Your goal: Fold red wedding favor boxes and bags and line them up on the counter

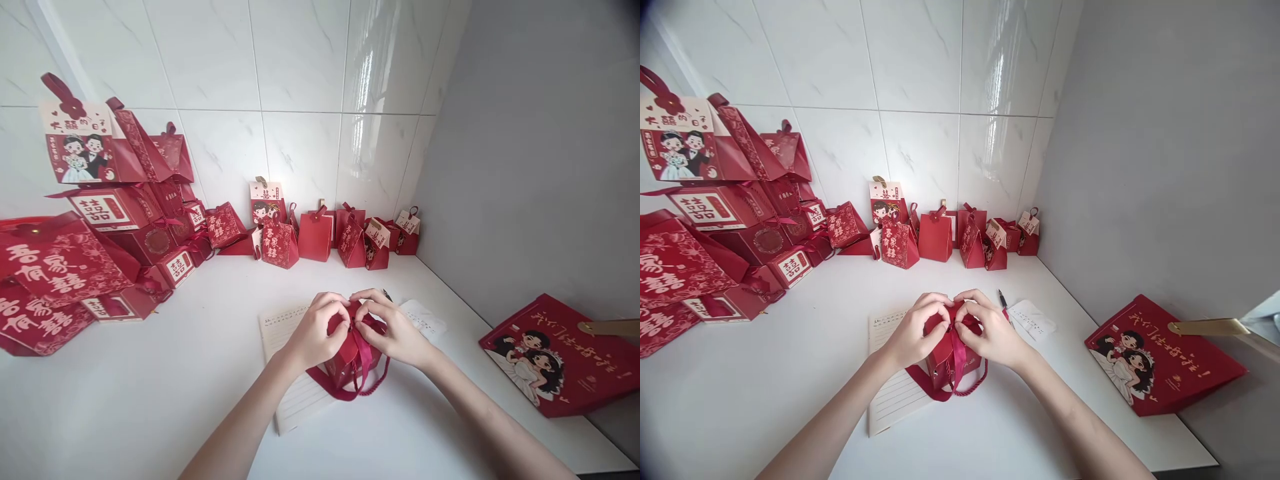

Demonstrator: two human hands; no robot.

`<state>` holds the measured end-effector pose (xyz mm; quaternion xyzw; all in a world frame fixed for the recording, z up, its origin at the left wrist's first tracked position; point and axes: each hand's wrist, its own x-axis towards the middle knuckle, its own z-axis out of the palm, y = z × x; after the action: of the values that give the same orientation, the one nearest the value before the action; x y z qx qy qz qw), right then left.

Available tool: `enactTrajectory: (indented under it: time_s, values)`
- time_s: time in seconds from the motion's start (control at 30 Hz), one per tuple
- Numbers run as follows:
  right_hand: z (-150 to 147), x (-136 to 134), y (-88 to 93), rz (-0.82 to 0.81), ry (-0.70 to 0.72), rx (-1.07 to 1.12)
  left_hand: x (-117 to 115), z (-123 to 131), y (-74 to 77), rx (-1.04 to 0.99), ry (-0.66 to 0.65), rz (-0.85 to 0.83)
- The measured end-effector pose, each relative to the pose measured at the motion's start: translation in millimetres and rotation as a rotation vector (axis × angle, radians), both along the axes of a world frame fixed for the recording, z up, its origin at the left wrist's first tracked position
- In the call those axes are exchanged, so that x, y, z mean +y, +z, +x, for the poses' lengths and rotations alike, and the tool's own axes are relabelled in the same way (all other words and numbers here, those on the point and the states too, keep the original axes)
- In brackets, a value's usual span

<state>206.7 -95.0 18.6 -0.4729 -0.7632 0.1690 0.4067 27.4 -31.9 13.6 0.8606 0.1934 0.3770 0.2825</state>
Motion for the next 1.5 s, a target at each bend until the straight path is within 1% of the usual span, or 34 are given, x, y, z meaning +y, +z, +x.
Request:
enactTrajectory:
  time_s: [0.1, 0.27, 0.5, 0.63, 0.8, 1.0, 1.1, 1.2, 1.37, 1.43, 1.5]
  values:
    - [-0.2, -1.1, 1.2, -0.019, -0.012, 0.002, 0.7, 0.7, 0.3, 0.013, -0.001, -0.009]
    - [-2.3, -3.2, 6.2, -0.082, -0.087, -0.028, 0.8, 1.7, 0.1, 0.018, 0.005, -0.015]
    - [-9.3, -0.3, 13.8, -0.161, -0.142, -0.06, 2.7, 3.7, -2.4, 0.009, 0.013, -0.02]
    - [-10.8, 0.1, 9.2, -0.166, -0.12, 0.028, 0.8, 2.8, -1.8, -0.017, 0.007, -0.023]
    - [-9.8, 0.8, 1.0, -0.101, -0.084, 0.149, -0.3, 3.0, -1.0, -0.063, 0.004, -0.059]
    - [-8.1, 4.3, -3.4, -0.072, -0.037, 0.178, -1.0, 6.6, 0.1, -0.069, 0.054, -0.107]
    - [-5.8, 6.4, -5.0, -0.063, -0.009, 0.172, -1.8, 6.6, 0.2, -0.057, 0.059, -0.089]
    - [-3.0, 7.4, -4.7, -0.06, 0.009, 0.134, -2.1, 6.4, -0.8, -0.073, 0.056, -0.064]
    - [-4.7, 4.0, 0.3, -0.084, -0.014, 0.089, -2.5, 6.0, -0.6, -0.052, 0.061, -0.052]
    - [-7.8, 2.3, 1.1, -0.09, -0.023, 0.124, -2.6, 6.0, 0.2, -0.049, 0.059, -0.052]
    - [-11.2, 1.3, 0.5, -0.139, -0.028, 0.215, -2.8, 6.3, 0.6, -0.069, 0.058, -0.074]
